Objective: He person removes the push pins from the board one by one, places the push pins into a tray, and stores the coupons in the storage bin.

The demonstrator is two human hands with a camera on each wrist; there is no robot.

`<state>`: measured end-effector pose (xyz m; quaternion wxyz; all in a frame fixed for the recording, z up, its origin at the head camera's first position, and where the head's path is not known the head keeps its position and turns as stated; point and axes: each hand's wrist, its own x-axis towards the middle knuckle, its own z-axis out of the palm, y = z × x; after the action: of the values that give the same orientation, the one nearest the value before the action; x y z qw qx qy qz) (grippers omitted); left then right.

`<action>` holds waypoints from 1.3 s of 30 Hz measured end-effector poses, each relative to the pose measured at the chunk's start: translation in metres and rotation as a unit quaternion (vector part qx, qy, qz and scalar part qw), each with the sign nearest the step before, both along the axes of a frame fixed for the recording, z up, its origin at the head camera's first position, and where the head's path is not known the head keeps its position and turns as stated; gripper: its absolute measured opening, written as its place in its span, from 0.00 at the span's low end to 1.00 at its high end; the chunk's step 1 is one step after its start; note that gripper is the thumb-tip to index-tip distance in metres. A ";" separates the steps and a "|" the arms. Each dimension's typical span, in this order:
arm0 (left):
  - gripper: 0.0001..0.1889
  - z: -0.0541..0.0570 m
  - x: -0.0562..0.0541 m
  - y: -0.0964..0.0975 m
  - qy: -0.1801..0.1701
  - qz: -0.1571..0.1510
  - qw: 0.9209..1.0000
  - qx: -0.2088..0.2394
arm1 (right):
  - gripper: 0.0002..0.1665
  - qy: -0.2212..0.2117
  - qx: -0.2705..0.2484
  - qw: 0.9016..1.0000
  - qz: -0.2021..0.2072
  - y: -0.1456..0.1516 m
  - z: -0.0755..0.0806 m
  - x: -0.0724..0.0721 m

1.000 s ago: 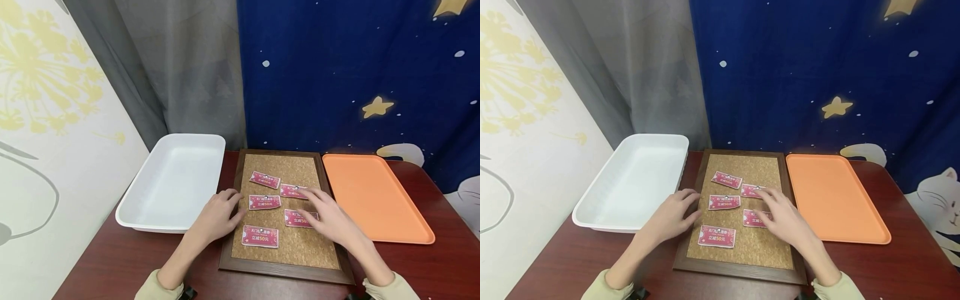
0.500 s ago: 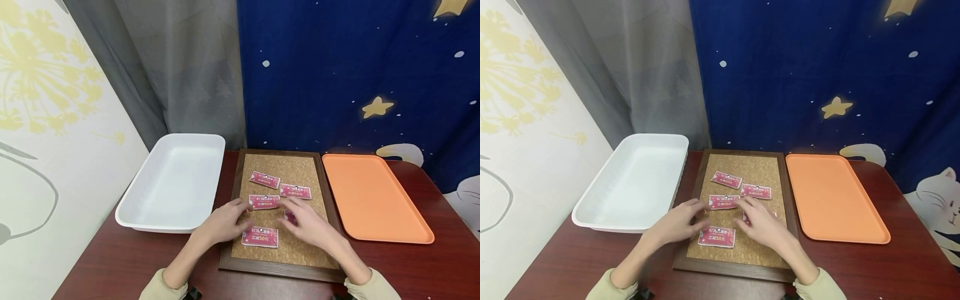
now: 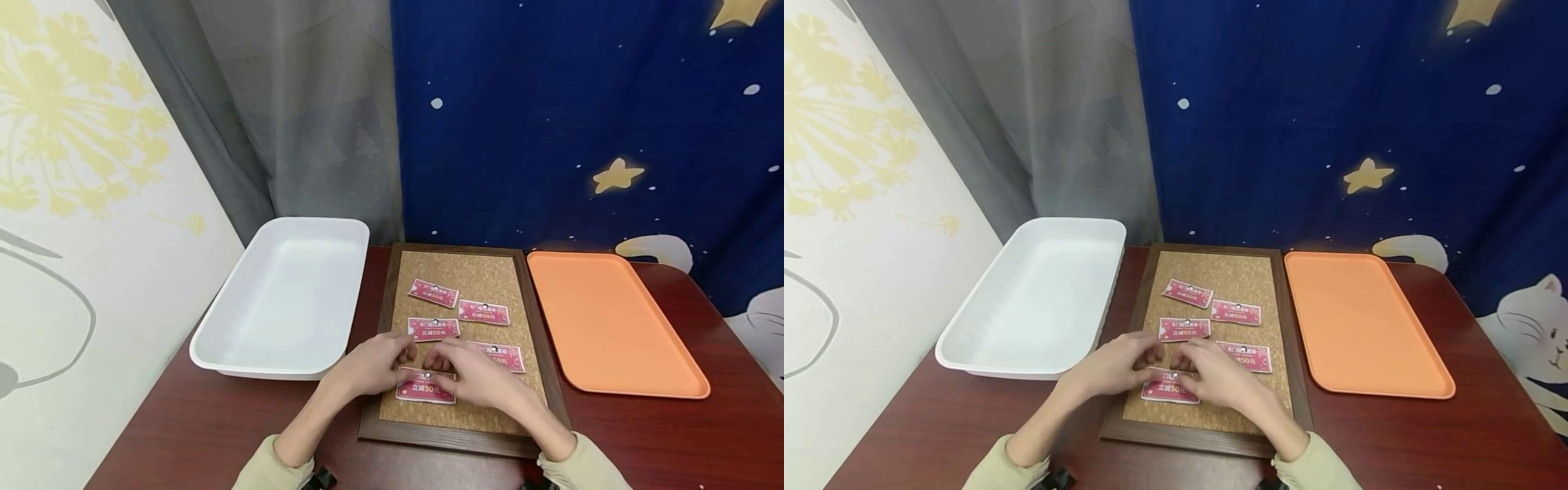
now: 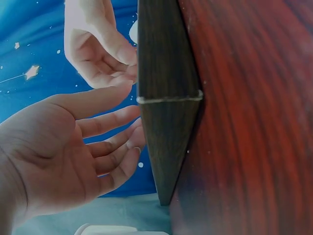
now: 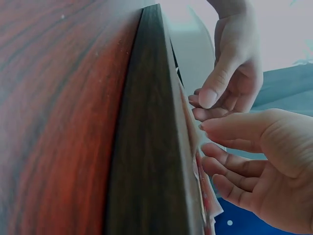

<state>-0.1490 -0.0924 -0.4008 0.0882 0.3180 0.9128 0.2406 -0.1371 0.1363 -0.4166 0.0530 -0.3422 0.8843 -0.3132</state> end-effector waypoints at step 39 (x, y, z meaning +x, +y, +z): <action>0.08 -0.006 -0.005 -0.007 -0.083 -0.002 0.996 0.030 | 0.07 -0.036 -0.001 0.999 0.003 -0.020 -0.002 -0.006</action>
<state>-0.1543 -0.0996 -0.4065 0.1547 0.3008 0.8942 0.2931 -0.1432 0.1159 -0.4189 0.0860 -0.3333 0.8806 -0.3258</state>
